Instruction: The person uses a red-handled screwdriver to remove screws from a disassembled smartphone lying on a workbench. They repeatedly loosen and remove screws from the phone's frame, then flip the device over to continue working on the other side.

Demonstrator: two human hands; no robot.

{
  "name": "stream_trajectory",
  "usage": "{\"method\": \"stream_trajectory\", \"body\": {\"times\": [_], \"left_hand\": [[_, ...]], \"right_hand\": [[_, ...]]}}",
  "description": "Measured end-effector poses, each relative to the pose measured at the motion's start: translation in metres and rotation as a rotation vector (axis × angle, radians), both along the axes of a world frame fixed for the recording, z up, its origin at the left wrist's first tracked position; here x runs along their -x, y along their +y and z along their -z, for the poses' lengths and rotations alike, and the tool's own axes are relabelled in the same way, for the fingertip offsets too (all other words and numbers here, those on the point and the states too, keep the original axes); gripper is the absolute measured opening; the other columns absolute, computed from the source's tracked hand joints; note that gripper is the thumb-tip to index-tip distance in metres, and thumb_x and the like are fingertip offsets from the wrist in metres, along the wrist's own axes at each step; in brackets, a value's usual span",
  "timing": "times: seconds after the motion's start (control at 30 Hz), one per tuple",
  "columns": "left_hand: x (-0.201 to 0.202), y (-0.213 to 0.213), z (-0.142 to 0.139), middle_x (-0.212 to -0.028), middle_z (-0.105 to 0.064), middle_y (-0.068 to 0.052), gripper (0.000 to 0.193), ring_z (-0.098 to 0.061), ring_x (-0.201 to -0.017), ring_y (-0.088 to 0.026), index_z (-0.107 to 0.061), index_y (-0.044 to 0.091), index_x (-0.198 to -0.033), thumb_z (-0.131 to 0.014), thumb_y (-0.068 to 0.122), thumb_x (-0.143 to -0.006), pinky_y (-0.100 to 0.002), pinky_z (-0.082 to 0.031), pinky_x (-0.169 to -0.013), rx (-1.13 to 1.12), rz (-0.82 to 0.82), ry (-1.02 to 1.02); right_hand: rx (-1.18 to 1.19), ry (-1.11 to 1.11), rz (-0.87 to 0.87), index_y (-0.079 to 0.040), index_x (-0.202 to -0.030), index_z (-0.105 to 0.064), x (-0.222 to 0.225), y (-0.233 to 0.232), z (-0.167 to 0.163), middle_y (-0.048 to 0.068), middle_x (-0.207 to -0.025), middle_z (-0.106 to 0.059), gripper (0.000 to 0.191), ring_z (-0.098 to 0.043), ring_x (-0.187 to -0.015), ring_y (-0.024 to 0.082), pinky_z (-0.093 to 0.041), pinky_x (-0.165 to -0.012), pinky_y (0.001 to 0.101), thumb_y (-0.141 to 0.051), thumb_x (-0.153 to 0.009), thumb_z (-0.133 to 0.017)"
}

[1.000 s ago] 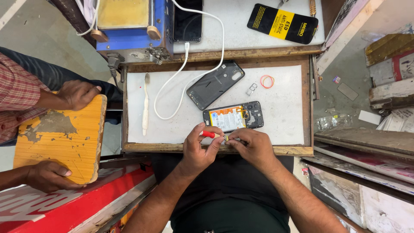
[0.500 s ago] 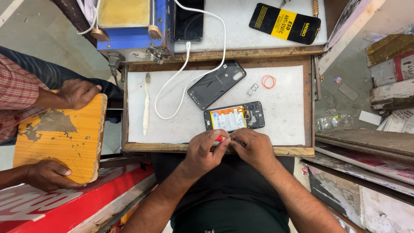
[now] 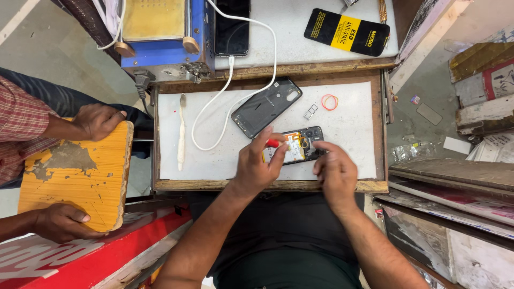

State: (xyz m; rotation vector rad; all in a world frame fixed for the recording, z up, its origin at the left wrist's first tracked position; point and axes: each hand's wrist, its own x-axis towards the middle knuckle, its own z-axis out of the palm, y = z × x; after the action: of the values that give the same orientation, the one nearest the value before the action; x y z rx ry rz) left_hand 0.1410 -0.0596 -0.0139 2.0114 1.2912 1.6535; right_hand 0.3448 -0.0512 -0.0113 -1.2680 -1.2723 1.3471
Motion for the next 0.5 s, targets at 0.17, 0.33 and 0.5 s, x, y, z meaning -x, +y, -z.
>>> {"method": "stream_trajectory", "body": {"times": [0.17,0.33,0.5], "left_hand": [[-0.014,0.015,0.008,-0.101,-0.073,-0.01,0.069,-0.075,-0.086,-0.022,-0.035,0.012,-0.148,-0.079,0.007,-0.096,-0.035,-0.063,-0.074,0.013,0.014,0.077],[-0.017,0.016,0.009,-0.095,-0.07,-0.006,0.07,-0.074,-0.083,-0.021,-0.035,0.011,-0.149,-0.081,0.009,-0.096,-0.034,-0.062,-0.07,0.016,0.031,0.11],[-0.016,0.017,0.011,-0.099,-0.072,-0.007,0.07,-0.074,-0.084,-0.02,-0.035,0.012,-0.15,-0.08,0.009,-0.097,-0.033,-0.061,-0.069,0.016,0.043,0.123]], "right_hand": [[-0.026,0.502,0.13,0.003,-0.125,-0.057,-0.003,0.011,0.005,0.018,-0.121,-0.065,0.035,-0.054,-0.066,0.014,-0.041,-0.05,0.0252,-0.027,-0.113,-0.044],[0.016,0.54,0.181,0.004,-0.123,-0.057,-0.001,0.015,0.002,0.02,-0.118,-0.064,0.034,-0.053,-0.065,0.013,-0.041,-0.049,0.0251,-0.025,-0.113,-0.044],[0.004,0.531,0.189,0.004,-0.121,-0.057,0.002,0.016,0.004,0.02,-0.116,-0.065,0.033,-0.053,-0.064,0.013,-0.04,-0.048,0.0247,-0.025,-0.114,-0.043]]}}
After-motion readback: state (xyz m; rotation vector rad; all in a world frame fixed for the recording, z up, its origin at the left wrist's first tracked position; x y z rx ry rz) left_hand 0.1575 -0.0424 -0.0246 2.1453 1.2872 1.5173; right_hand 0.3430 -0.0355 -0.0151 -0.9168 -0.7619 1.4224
